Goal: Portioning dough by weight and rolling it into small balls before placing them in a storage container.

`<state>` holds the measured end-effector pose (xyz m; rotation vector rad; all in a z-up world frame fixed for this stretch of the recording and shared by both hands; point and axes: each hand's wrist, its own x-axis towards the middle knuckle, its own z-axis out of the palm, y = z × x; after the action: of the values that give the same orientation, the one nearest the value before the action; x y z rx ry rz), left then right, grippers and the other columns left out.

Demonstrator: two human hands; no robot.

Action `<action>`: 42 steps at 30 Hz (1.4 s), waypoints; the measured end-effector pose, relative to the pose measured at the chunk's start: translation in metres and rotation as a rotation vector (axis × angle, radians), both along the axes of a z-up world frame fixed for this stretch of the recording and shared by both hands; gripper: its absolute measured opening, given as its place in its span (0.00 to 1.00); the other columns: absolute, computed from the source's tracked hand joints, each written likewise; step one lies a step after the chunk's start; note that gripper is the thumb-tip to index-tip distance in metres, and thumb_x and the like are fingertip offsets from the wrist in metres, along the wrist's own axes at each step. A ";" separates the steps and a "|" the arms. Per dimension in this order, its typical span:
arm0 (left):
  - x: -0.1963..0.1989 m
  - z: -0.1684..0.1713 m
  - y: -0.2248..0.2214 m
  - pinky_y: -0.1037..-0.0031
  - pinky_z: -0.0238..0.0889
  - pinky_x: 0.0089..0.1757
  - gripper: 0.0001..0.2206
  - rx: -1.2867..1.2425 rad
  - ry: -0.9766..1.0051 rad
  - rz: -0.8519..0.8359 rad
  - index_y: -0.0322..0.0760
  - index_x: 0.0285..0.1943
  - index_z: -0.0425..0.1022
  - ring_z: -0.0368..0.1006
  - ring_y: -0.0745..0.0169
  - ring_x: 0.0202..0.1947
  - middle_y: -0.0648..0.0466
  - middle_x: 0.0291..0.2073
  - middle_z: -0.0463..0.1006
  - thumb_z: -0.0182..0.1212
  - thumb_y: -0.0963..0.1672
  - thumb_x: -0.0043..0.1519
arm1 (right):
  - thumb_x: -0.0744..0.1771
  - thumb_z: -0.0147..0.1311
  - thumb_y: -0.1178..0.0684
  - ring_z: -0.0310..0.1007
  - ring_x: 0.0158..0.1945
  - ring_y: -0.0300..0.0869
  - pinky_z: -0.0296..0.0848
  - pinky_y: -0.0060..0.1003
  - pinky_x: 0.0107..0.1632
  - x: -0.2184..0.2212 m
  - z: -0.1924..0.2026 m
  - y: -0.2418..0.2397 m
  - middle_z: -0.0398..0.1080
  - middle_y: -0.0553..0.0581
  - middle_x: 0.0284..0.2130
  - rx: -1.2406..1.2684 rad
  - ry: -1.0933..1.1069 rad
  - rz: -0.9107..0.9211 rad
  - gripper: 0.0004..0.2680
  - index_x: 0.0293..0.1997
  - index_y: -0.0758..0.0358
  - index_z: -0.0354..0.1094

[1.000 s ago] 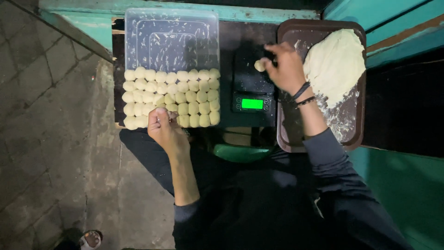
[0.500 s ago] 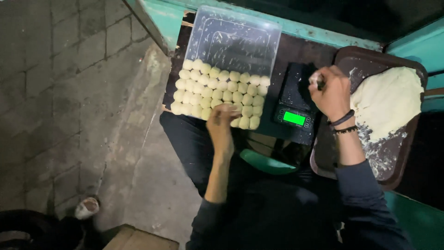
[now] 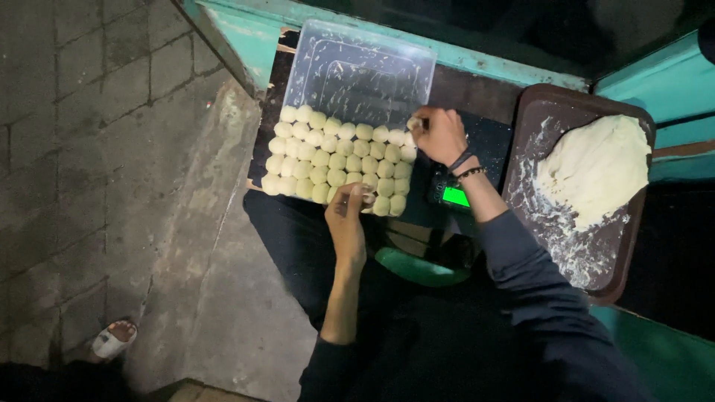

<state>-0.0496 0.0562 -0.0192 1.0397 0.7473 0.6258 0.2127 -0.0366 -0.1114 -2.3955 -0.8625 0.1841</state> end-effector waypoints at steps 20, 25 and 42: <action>0.027 -0.009 -0.094 0.67 0.72 0.40 0.07 0.373 0.109 -0.490 0.38 0.43 0.81 0.79 0.57 0.35 0.50 0.33 0.83 0.70 0.42 0.59 | 0.69 0.58 0.67 0.78 0.46 0.58 0.79 0.44 0.46 0.011 0.127 -0.298 0.77 0.69 0.45 0.342 -0.393 -0.408 0.06 0.51 0.74 0.76; 0.048 -0.006 -0.164 0.60 0.75 0.41 0.16 0.503 0.209 -1.020 0.40 0.49 0.82 0.82 0.47 0.38 0.47 0.43 0.84 0.77 0.45 0.53 | 0.60 0.69 0.62 0.77 0.44 0.67 0.80 0.56 0.43 -0.031 0.081 -0.341 0.75 0.74 0.41 -0.027 -0.341 -0.552 0.15 0.51 0.74 0.75; 0.052 -0.039 -0.208 0.61 0.73 0.48 0.19 1.225 0.414 -1.358 0.49 0.61 0.77 0.77 0.43 0.53 0.46 0.52 0.79 0.70 0.45 0.59 | 0.63 0.62 0.50 0.82 0.45 0.46 0.83 0.40 0.38 -0.034 -0.099 -0.316 0.79 0.51 0.47 -0.256 -0.429 -0.925 0.12 0.52 0.41 0.78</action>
<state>0.0021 -0.1518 -0.0582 2.4702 -0.2441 -0.4671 0.1787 -0.3527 -0.2102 -2.8552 0.1943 -0.6267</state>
